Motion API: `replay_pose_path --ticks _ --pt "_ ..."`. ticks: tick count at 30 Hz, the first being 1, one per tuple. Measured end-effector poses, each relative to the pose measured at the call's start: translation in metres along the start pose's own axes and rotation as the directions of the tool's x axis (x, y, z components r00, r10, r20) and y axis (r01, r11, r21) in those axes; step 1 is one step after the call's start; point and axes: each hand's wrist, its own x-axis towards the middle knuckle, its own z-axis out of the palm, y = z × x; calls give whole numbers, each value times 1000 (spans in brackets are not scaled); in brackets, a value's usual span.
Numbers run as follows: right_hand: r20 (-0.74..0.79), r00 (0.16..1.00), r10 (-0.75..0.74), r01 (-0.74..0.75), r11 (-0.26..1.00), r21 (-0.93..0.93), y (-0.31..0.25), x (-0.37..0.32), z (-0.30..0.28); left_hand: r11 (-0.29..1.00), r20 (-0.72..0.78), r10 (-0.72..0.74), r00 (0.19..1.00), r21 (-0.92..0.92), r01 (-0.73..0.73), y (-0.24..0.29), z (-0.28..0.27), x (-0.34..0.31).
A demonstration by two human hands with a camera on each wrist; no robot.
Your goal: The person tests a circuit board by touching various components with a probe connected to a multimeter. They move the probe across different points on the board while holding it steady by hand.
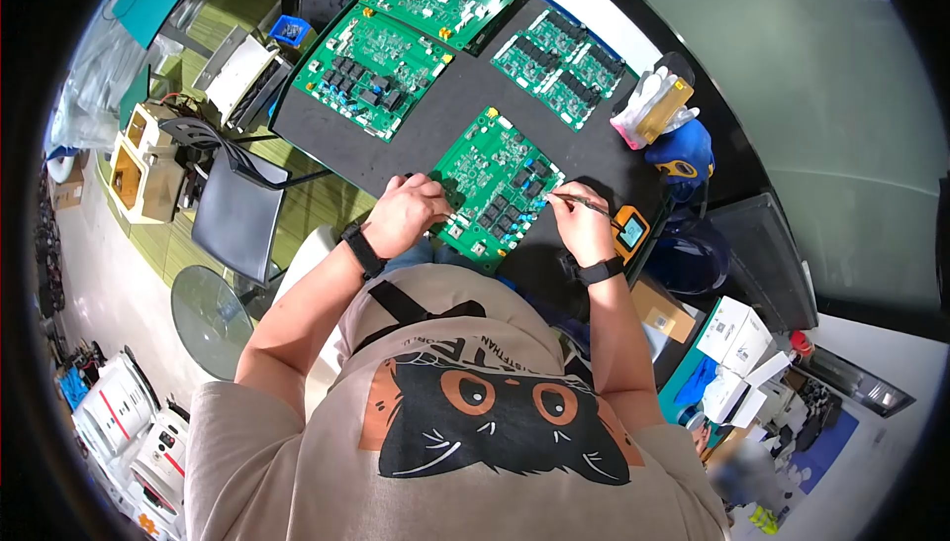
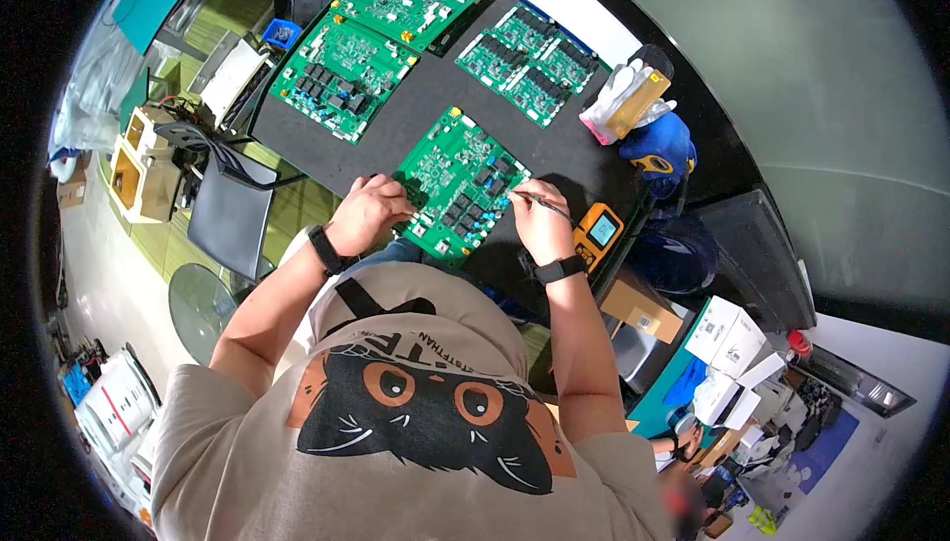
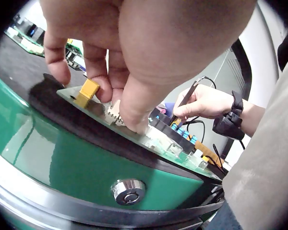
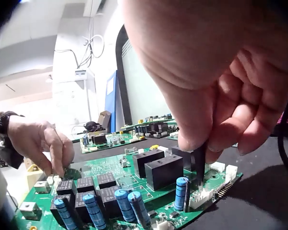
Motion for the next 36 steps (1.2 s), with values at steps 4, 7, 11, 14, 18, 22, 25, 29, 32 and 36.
replay_pose_path --ticks 4,7,11,14,18,22,25,29,32,36 --pt "12 999 -48 49 996 -77 3 3 3 1000 -15 4 1000 14 -4 -1 3 0" --pt "10 996 -94 94 991 -96 7 4 6 1000 -22 16 1000 12 -16 -1 3 0" --pt "26 993 -115 117 990 -81 8 4 4 1000 -14 10 1000 23 -10 0 1 0" --pt "0 997 -74 74 997 -31 8 1 4 1000 -15 12 1000 28 -12 2 -1 0" --pt "-25 999 -41 41 999 13 7 -4 2 999 -11 7 1000 48 -7 1 1 0" --pt "-42 998 47 -42 994 105 11 -8 1 998 -6 7 1000 65 -7 0 3 1" --pt "-38 998 57 -52 991 120 13 -8 1 997 -3 8 1000 77 -8 2 1 1" --pt "-22 999 38 -35 992 121 17 -5 2 997 -14 4 1000 77 -3 3 2 1" --pt "2 998 60 -60 991 121 14 -3 0 997 -16 1 1000 74 0 1 3 1" --pt "0 1000 9 -9 996 84 10 1 -2 996 2 -28 1000 82 28 4 2 1"
